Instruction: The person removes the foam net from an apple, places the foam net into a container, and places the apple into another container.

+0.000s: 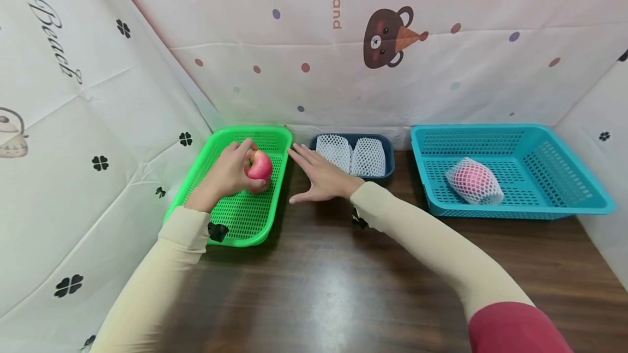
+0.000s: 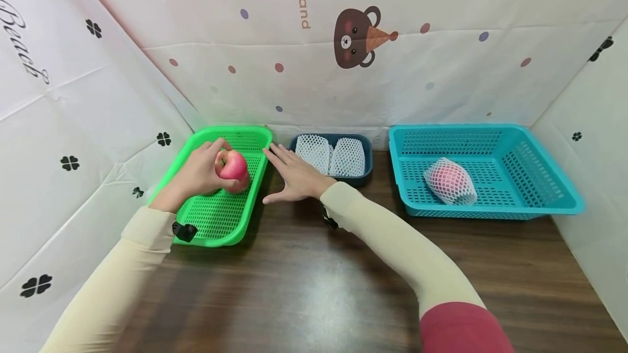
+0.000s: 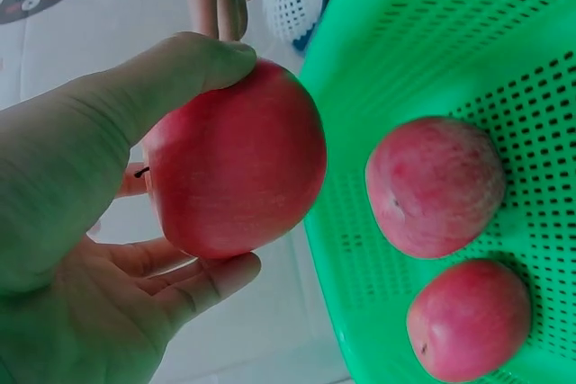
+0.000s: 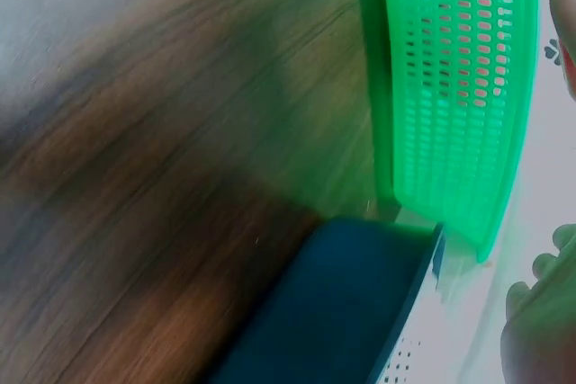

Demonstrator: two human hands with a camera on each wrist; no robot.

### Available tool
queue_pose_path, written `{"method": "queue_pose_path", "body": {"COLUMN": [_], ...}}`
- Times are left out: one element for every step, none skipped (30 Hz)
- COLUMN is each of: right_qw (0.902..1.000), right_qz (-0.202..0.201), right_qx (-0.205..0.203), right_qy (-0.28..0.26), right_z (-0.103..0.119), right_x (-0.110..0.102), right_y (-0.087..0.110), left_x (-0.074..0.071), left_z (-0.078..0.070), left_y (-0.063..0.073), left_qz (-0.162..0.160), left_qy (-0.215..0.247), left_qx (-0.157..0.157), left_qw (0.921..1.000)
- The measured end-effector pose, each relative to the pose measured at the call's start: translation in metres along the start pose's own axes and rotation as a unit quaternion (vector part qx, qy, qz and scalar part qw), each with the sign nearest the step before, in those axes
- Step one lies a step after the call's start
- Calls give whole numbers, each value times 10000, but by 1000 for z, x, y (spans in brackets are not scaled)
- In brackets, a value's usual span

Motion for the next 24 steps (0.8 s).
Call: {"method": "queue_pose_path", "body": {"right_qw": [10000, 10000, 9999, 9999, 9998, 9997, 9997, 9996, 9995, 9994, 9993, 9993, 9992, 9992, 9992, 9991, 9990, 9989, 9986, 9985, 9984, 9983, 9983, 9984], "right_qz": [27, 67, 88, 119, 139, 155, 169, 186, 196, 205, 204, 207, 228, 243, 259, 293, 340, 384, 431, 457, 499, 528, 545, 549], "right_qx": [-10, -3, -16, -19, -22, -27, -39, -50, -68, -80, -98, -109, -109, -108, -99, -75, -44, -13, 20, 30, 43, 49, 49, 44], "right_qy": [-17, -63, -84, -111, -142, -167, -190, -218, -239, -262, -286, -285, -296, -294, -303, -291, -295, -286, -295, -289, -276, -230, -187, -135], "right_z": [2, 3, 4, 5, 7, 8, 9, 11, 12, 14, 15, 16, 18, 19, 20, 20, 21, 21, 22, 22, 23, 24, 25, 26], "right_x": [1, 3, 4, 6, 7, 9, 10, 11, 12, 13, 14, 15, 15, 16, 17, 19, 20, 22, 23, 25, 27, 28, 30, 31], "right_y": [-2, -3, -5, -6, -7, -9, -10, -11, -13, -14, -15, -16, -17, -19, -20, -21, -22, -23, -24, -25, -26, -27, -28, -29], "left_x": [-1, -1, -2, -3, -3, -4, -5, -6, -7, -8, -8, -9, -10, -11, -12, -13, -13, -14, -15, -15, -16, -16, -16, -16], "left_z": [1, 3, 4, 5, 6, 8, 9, 10, 11, 12, 14, 15, 16, 18, 19, 21, 23, 24, 26, 28, 30, 32, 34, 36], "left_y": [1, 2, 3, 4, 5, 6, 7, 8, 9, 10, 11, 12, 12, 13, 14, 15, 15, 16, 17, 18, 19, 20, 20, 21], "left_qz": [-13, -32, -40, -64, -82, -100, -117, -125, -127, -125, -111, -110, -106, -94, -85, -68, -66, -57, -38, -24, -7, 12, 36, 78], "left_qy": [-13, -33, -41, -62, -67, -73, -82, -106, -134, -159, -180, -209, -225, -241, -251, -243, -236, -221, -209, -205, -198, -196, -196, -202], "left_qx": [7, 15, 28, 40, 56, 65, 72, 75, 85, 76, 69, 68, 60, 42, 23, -10, -19, -41, -73, -101, -123, -148, -173, -200], "left_qw": [10000, 10000, 10000, 10000, 9999, 9999, 9999, 9998, 9998, 9998, 9998, 9997, 9997, 9997, 9996, 9997, 9997, 9997, 9997, 9997, 9997, 9997, 9997, 9996]}}
Point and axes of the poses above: each hand's wrist, its own y-axis away from the middle knuckle, its own x-axis out of the palm, z = x × y, the point moved 6 cm from there along -y, towards the middle knuckle, and after that the axes turned 5 degrees about y, right-handed, at the moved point
